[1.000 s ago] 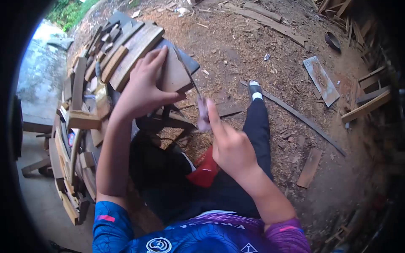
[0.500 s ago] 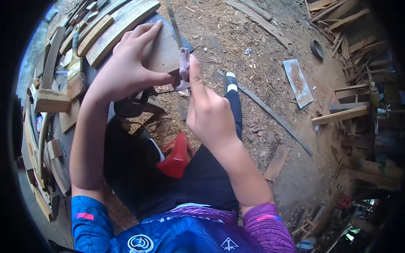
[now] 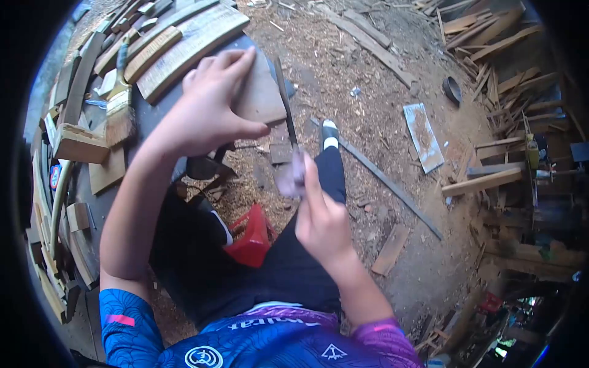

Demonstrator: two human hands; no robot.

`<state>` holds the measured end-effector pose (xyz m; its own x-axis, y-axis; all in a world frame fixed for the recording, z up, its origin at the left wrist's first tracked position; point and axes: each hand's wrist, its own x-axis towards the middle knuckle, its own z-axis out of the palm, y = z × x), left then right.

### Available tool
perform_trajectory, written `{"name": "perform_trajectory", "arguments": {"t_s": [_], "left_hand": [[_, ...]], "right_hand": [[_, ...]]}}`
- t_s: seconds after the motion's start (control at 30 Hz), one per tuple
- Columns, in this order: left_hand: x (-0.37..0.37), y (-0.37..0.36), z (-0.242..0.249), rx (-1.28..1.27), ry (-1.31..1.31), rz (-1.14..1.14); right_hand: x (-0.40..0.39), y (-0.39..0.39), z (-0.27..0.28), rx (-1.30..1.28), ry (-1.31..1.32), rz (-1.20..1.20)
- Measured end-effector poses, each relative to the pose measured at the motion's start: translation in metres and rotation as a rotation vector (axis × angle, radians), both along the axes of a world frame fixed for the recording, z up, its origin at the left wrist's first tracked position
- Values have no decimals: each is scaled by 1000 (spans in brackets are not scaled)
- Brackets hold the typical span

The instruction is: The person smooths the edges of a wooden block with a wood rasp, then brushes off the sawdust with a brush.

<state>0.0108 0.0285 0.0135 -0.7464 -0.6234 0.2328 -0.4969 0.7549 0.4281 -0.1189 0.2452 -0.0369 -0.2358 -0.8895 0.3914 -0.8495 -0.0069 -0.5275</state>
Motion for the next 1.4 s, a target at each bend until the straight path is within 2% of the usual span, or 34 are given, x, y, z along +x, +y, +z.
{"name": "perform_trajectory", "arguments": {"t_s": [0.07, 0.13, 0.17, 0.27, 0.3, 0.4, 0.47, 0.5, 0.53, 0.57, 0.6, 0.7, 0.73, 0.87, 0.9, 0.93, 1.0, 1.07, 1.13, 1.27, 1.4], "left_hand": [[0, 1, 2, 25, 1, -11], [0, -1, 6, 42, -3, -8], [1, -2, -2, 18, 75, -44], [2, -1, 2, 11, 13, -25], [1, -1, 3, 13, -8, -20], [0, -1, -3, -15, 19, -7], [0, -2, 5, 50, -18, -21], [1, -1, 3, 24, 24, -25], [-1, -1, 4, 16, 16, -31], [0, -1, 4, 16, 12, -24], [2, 0, 4, 26, 8, -14], [1, -2, 1, 42, -4, 1], [0, -3, -1, 56, 24, -9], [1, -2, 1, 24, 25, -18], [2, -1, 1, 20, 35, -15], [0, -3, 1, 8, 49, -22], [2, -4, -2, 9, 51, -36], [1, -3, 2, 35, 39, -24], [0, 0, 3, 18, 20, -14], [2, -6, 2, 89, 47, -62], [2, -9, 4, 133, 17, -81]], "right_hand": [[1, 6, 6, 14, -10, 13], [-10, -31, 10, 47, -24, -8], [-11, -45, 17, 107, -87, -40], [-9, -26, 2, -68, -30, 32], [-4, -8, 3, 6, -38, 11], [3, 13, 3, -44, -43, 12], [-8, -8, 8, -2, -119, 14], [-9, -20, 25, 170, -190, -59], [-13, -35, 21, 16, -119, 6], [-10, -35, 27, 69, -107, -10], [-6, -34, 34, 132, -94, -23], [0, 12, 20, 42, -53, 14], [8, 25, 27, 113, -90, -9], [-6, -11, 20, 28, -78, 25], [-4, -27, 37, 176, -202, -30], [-6, -28, 37, 145, -163, -23], [-4, -27, 34, 107, -109, -10], [4, 10, 36, 137, -75, -20], [10, 19, 32, 27, -30, 7], [-7, -34, 10, 41, -10, -42], [6, 11, -16, -61, -43, -30]]}}
